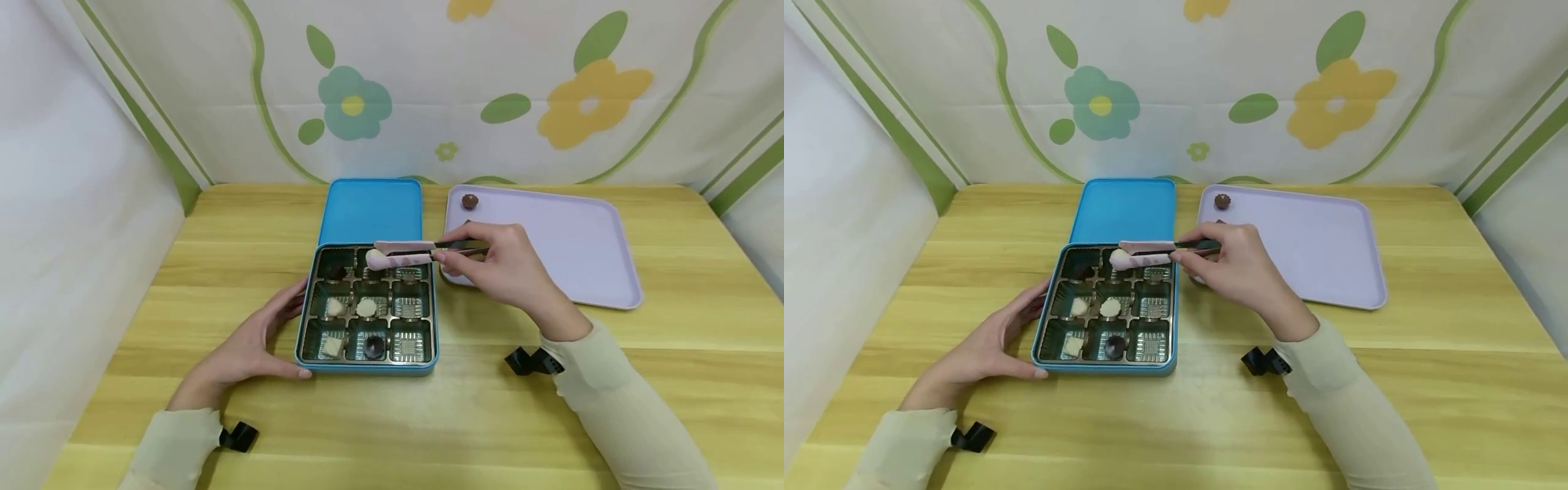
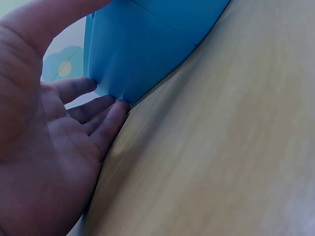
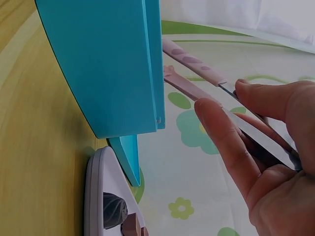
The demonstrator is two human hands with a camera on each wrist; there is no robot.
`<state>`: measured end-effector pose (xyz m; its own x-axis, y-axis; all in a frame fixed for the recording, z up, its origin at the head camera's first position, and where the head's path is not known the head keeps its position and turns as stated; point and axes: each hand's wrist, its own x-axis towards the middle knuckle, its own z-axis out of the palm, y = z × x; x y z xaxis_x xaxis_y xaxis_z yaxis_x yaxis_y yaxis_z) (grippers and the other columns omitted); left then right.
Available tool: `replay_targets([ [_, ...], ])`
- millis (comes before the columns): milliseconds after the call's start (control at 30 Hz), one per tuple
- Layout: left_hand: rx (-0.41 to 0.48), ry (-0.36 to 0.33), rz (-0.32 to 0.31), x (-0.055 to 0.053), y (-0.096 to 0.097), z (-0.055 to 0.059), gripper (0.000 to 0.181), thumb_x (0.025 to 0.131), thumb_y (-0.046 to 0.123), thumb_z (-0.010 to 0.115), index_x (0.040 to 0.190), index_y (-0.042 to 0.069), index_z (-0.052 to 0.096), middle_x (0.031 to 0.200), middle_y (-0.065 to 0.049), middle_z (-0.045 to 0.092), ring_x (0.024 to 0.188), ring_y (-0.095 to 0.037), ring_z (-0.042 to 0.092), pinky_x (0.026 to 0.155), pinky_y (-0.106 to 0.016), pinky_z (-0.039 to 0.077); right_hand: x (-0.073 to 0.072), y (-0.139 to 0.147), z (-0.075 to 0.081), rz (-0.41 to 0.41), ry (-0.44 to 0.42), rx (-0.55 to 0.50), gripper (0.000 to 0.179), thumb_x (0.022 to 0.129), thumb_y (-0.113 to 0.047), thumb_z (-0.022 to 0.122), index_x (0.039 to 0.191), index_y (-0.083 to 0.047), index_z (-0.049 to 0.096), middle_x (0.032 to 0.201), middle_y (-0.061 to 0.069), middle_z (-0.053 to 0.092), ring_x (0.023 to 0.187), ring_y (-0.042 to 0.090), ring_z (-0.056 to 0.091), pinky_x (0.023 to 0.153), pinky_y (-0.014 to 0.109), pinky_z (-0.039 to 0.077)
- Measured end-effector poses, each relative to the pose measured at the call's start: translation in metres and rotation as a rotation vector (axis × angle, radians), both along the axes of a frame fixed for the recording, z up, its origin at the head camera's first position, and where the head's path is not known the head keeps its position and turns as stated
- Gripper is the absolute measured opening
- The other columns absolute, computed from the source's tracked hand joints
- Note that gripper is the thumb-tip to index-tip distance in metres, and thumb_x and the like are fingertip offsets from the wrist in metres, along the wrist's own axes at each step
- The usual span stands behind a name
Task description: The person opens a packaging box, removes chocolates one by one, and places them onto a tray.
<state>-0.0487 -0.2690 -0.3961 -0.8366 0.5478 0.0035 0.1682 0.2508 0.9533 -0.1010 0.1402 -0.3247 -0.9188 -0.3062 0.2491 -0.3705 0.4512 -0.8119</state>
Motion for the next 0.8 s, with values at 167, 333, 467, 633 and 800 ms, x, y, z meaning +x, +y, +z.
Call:
replay_targets([
  [167, -0.012, 0.006, -0.003, 0.002, -0.002, 0.0, 0.134, 0.069, -0.002, 0.098, 0.174, 0.023, 0.019, 0.18, -0.012, 0.021, 0.155, 0.003, 0.035, 0.122, -0.01, 0.031, 0.005, 0.004, -0.002, -0.013, -0.104, -0.103, 0.017, 0.098, -0.008, 0.079, 0.114, -0.002, 0.08, 0.098, 0.019, 0.082, 0.075, 0.015, 0.081, 0.07, 0.025, 0.065],
  [333, -0.024, 0.041, 0.015, 0.005, -0.009, 0.0, 0.135, 0.067, -0.004, 0.098, 0.174, 0.021, 0.021, 0.178, -0.015, 0.025, 0.153, 0.003, 0.037, 0.121, -0.009, 0.033, 0.011, 0.01, -0.007, -0.026, -0.194, -0.187, 0.021, 0.099, -0.009, 0.078, 0.119, 0.0, 0.077, 0.108, 0.025, 0.079, 0.08, 0.018, 0.082, 0.075, 0.035, 0.068],
  [467, -0.024, 0.044, 0.013, 0.002, -0.009, 0.0, 0.134, 0.066, -0.004, 0.098, 0.174, 0.021, 0.021, 0.178, -0.015, 0.026, 0.153, 0.002, 0.037, 0.121, -0.009, 0.033, 0.015, 0.023, -0.01, -0.053, -0.19, -0.244, 0.022, 0.1, -0.006, 0.077, 0.119, 0.004, 0.076, 0.106, 0.029, 0.078, 0.08, 0.017, 0.082, 0.076, 0.038, 0.068],
  [633, -0.026, 0.045, 0.005, 0.001, -0.007, -0.001, 0.134, 0.067, -0.004, 0.098, 0.174, 0.021, 0.021, 0.178, -0.014, 0.025, 0.153, 0.003, 0.036, 0.121, -0.009, 0.032, 0.019, 0.042, -0.014, -0.099, -0.193, -0.267, 0.023, 0.1, -0.009, 0.077, 0.12, 0.003, 0.076, 0.101, 0.014, 0.082, 0.081, 0.019, 0.082, 0.078, 0.036, 0.068],
  [800, -0.035, 0.058, 0.03, 0.008, -0.012, -0.002, 0.133, 0.067, -0.004, 0.098, 0.173, 0.021, 0.023, 0.178, -0.013, 0.026, 0.151, 0.004, 0.038, 0.119, -0.008, 0.032, 0.018, 0.049, -0.018, -0.125, -0.234, -0.344, 0.027, 0.1, -0.009, 0.077, 0.12, 0.008, 0.074, 0.099, 0.001, 0.082, 0.08, 0.02, 0.082, 0.078, 0.037, 0.067],
])
